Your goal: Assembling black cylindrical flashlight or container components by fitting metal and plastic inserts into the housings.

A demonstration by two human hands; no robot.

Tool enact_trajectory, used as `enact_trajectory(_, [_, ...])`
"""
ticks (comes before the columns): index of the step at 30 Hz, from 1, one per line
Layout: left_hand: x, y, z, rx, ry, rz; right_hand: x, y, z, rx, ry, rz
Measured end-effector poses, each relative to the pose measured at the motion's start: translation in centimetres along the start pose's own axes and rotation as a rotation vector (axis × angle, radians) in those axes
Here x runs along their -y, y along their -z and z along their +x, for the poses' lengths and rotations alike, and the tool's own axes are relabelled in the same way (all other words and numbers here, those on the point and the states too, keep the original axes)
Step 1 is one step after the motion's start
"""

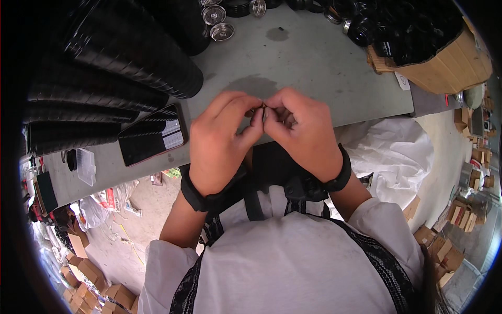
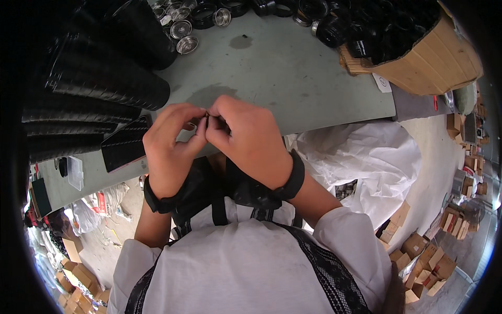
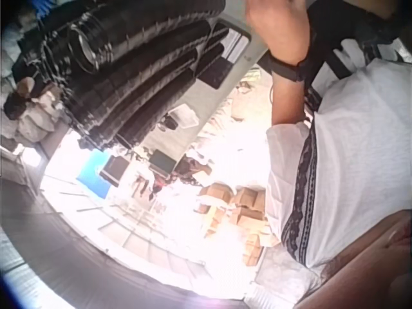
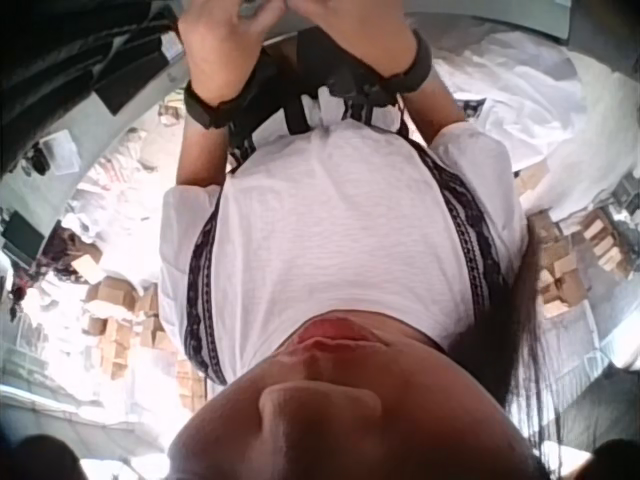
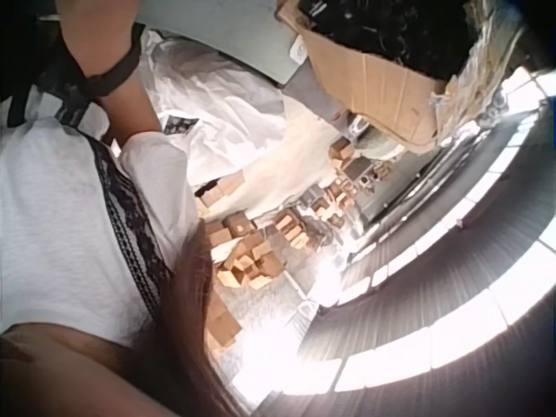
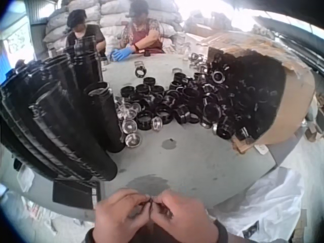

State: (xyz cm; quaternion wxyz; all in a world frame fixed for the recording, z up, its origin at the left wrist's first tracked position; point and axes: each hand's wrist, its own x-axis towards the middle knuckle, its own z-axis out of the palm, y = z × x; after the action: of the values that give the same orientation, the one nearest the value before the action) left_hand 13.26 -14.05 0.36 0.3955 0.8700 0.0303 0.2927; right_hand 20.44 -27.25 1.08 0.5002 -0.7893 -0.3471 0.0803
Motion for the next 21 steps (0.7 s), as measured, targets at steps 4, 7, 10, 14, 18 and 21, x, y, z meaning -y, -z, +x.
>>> enact_trajectory(4, [0.2, -0.2, -0.3, -0.001, 0.004, -0.047, 0.2, 0.7, 0.4, 0.063, 0.02, -0.02])
enact_trajectory(7, [0.2, -0.2, -0.6, -0.008, 0.034, -0.102, 0.2, 0.8, 0.6, 0.14, -0.057, 0.053])
enact_trajectory(10, [0.0, -0.3, -0.6, -0.003, 0.067, -0.143, -0.3, 0.6, 0.5, 0.116, -0.066, 0.171])
enact_trajectory(14, [0.2, -0.3, -0.8, 0.026, 0.086, -0.178, -0.7, 0.6, 0.6, 0.159, -0.147, 0.265])
enact_trajectory(18, [0.3, -0.7, -1.0, -0.018, 0.138, -0.248, -0.3, 0.9, 0.8, 0.17, -0.171, 0.271])
enact_trajectory(21, [0.4, -0.9, -1.3, -0.035, 0.165, -0.292, -0.6, 1.0, 1.0, 0.2, -0.184, 0.29])
